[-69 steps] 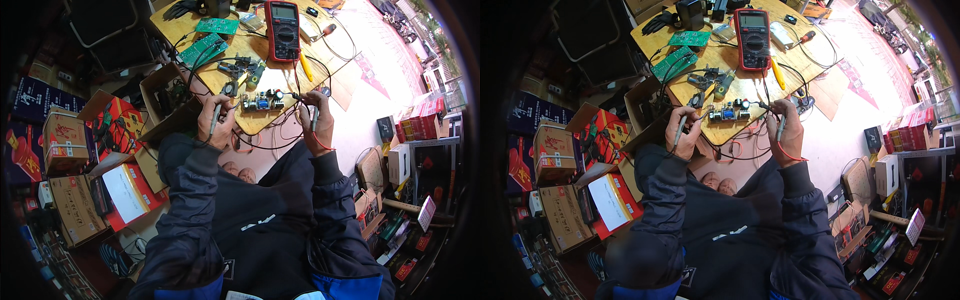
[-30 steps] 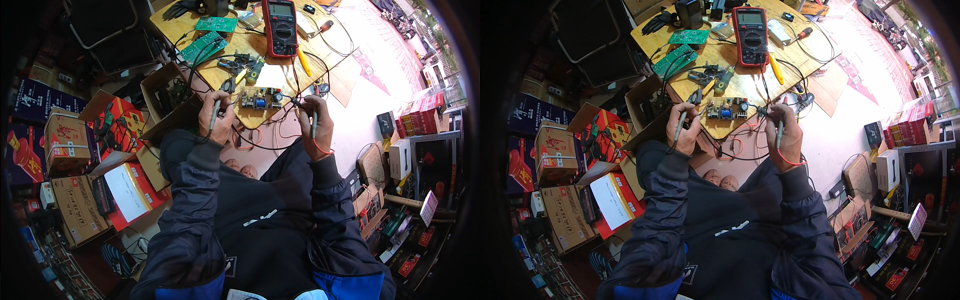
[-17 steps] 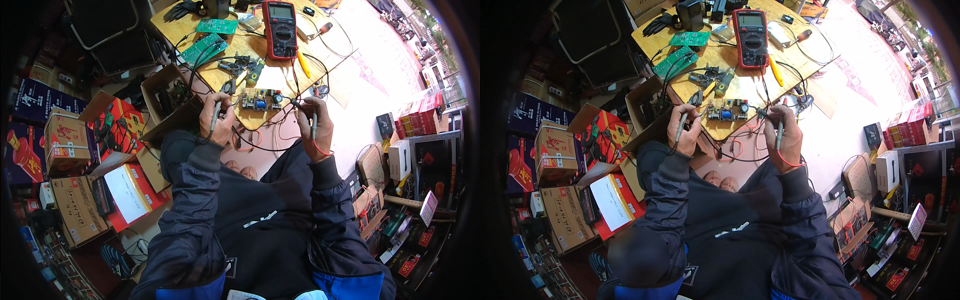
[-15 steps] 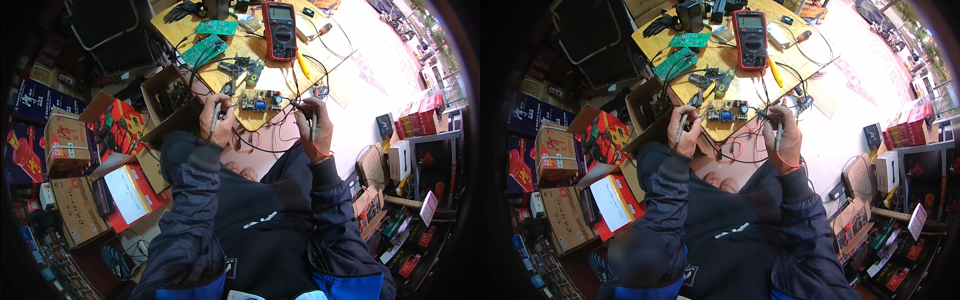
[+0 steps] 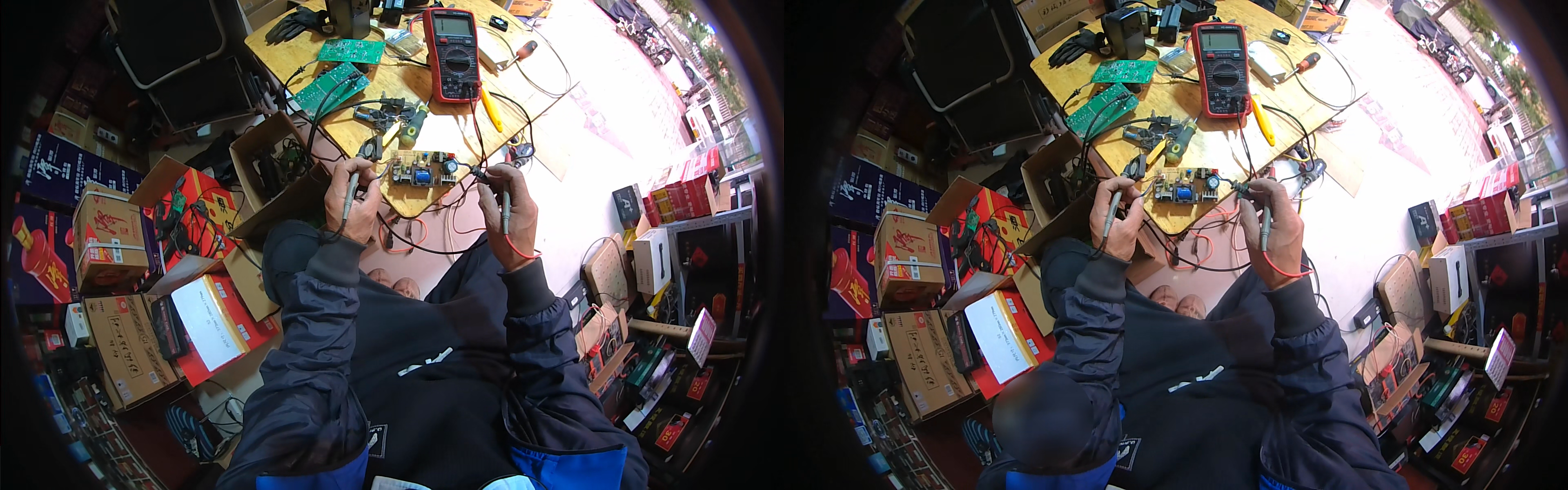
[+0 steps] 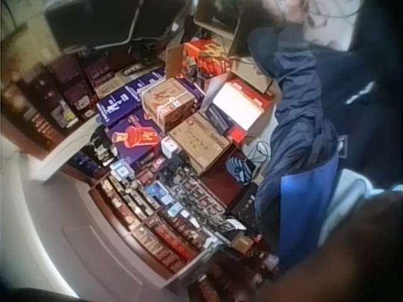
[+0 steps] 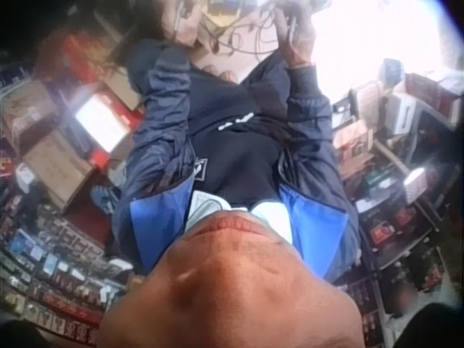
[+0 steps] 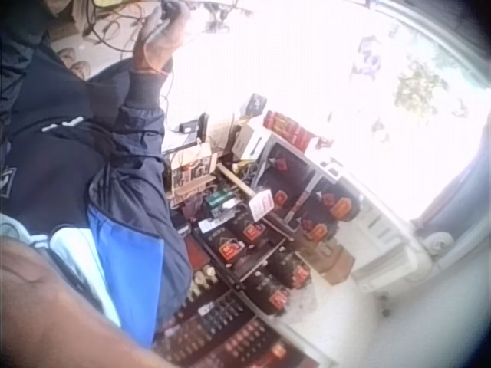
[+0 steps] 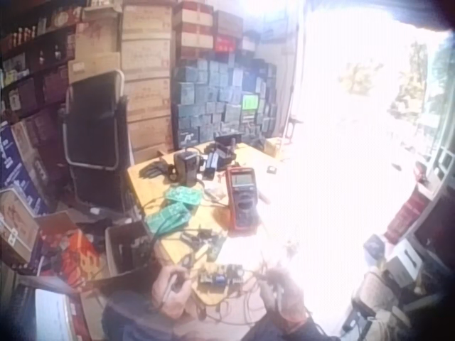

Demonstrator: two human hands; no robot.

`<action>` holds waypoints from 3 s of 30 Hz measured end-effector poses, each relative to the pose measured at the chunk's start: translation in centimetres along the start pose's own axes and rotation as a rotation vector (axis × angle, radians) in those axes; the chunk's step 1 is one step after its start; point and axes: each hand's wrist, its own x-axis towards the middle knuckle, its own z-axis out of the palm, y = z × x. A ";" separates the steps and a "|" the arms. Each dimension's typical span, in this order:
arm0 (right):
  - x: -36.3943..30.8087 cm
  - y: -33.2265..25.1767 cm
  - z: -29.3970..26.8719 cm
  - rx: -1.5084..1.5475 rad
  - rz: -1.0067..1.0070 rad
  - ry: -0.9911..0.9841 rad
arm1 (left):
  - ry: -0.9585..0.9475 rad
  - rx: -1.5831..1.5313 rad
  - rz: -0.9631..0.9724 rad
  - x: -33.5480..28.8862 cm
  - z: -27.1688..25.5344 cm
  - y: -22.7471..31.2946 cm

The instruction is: The person sits on the floor and uses a multimeter to test several small electronic components on a cluttered workbench. They connect probes to circuit boards and a small motor, observe the multimeter display, and handle wires and connectors throughout the clip.

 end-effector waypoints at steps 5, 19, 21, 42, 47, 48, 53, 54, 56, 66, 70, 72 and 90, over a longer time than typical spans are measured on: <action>0.0 -0.5 0.0 -0.016 -0.020 0.008 | 0.007 -0.014 0.005 0.1 0.1 -0.2; 0.1 -0.4 -0.2 -0.004 0.019 -0.021 | 0.014 0.009 0.013 -0.1 0.0 -0.7; 0.2 -0.1 -0.1 -0.014 -0.009 -0.009 | 0.017 -0.017 -0.004 0.0 0.1 -0.8; -1.1 -2.2 0.7 -0.085 -0.245 -0.076 | 0.354 0.028 0.102 -0.4 0.2 -2.4; 0.4 -0.4 3.1 -0.045 -0.180 -0.009 | 0.414 -0.353 0.086 0.5 5.8 -3.2; 0.3 -0.6 3.4 -0.150 -0.274 -0.025 | 0.343 -0.722 0.008 1.3 7.0 -2.6; 0.5 -4.4 2.9 -0.050 -0.218 -0.022 | 0.567 -0.125 0.243 2.1 7.3 1.5; 0.7 -5.6 1.8 -0.127 -0.227 -0.006 | 0.533 -0.134 0.308 2.0 6.2 1.8; 2.0 -5.5 1.9 -0.169 -0.219 -0.030 | 0.506 -0.122 0.148 1.7 4.6 1.6; 3.8 -3.1 5.2 -0.214 -0.106 -0.220 | 0.633 -0.212 0.113 1.8 2.9 0.9; 4.1 -2.6 6.1 -0.171 -0.098 -0.203 | 0.689 -0.140 0.150 2.3 3.6 0.6; 4.0 -1.9 6.4 -0.136 -0.103 -0.208 | 0.588 -0.195 0.080 2.3 4.1 0.4; 2.5 -7.1 3.5 -0.485 -0.431 -0.068 | 0.570 -0.238 0.037 3.2 1.9 2.8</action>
